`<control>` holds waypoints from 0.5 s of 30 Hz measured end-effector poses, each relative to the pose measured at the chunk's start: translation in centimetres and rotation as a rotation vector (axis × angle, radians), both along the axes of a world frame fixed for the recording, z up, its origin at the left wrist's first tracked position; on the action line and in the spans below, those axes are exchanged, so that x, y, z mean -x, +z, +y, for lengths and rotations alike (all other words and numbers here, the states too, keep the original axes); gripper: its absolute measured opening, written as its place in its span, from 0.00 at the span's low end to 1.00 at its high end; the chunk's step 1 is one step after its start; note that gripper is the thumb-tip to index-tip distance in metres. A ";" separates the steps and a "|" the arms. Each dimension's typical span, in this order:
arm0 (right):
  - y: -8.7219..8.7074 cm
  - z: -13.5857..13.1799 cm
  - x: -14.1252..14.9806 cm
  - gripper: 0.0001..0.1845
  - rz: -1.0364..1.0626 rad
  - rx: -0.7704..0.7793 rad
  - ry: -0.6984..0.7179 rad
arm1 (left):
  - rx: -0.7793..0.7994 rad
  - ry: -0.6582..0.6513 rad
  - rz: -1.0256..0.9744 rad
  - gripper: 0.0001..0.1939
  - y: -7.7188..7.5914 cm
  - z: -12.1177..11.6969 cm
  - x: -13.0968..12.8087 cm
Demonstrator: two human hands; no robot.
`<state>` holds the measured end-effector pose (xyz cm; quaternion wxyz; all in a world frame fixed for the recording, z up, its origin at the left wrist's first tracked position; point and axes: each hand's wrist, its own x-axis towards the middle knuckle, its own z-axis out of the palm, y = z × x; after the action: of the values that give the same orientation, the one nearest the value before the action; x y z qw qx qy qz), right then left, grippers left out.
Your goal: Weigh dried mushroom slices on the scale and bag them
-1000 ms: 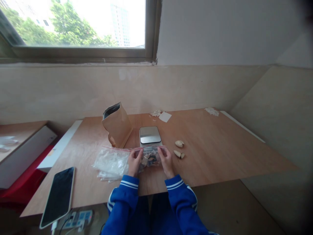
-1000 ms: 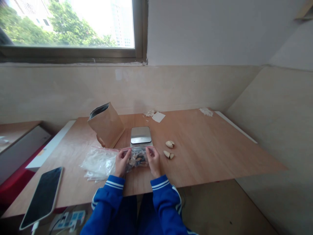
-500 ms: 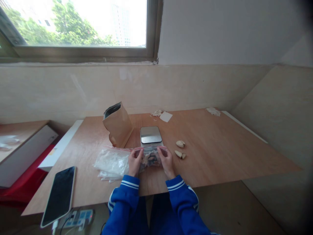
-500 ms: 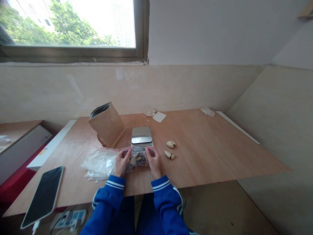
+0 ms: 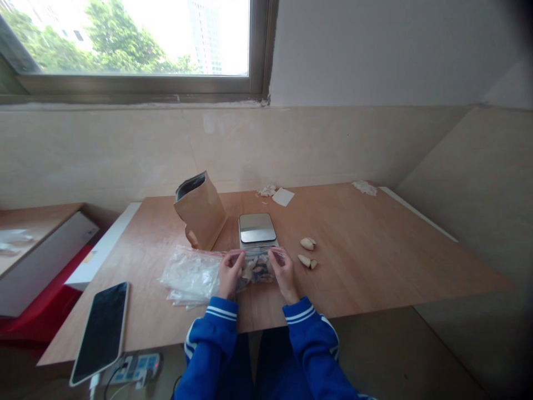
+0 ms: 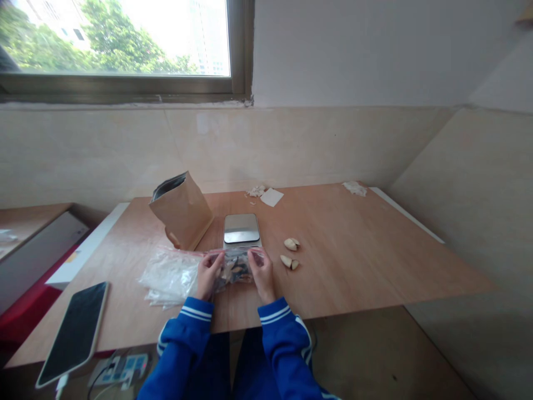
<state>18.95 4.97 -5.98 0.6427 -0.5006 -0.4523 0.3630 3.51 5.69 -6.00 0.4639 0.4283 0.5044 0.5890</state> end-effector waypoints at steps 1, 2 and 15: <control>0.0 0.0 0.0 0.14 0.009 0.003 0.010 | 0.027 -0.013 -0.021 0.17 0.2 0.0 0.0; 0.0 0.0 0.1 0.14 0.016 0.004 0.021 | 0.060 -0.024 -0.037 0.18 0.3 -0.1 -0.1; -0.3 0.4 0.0 0.14 0.011 0.006 0.049 | 0.108 -0.038 -0.056 0.20 0.8 -0.2 -0.2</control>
<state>18.90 5.33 -6.26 0.6347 -0.4891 -0.4597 0.3828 3.73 5.48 -5.16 0.5114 0.3956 0.5142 0.5635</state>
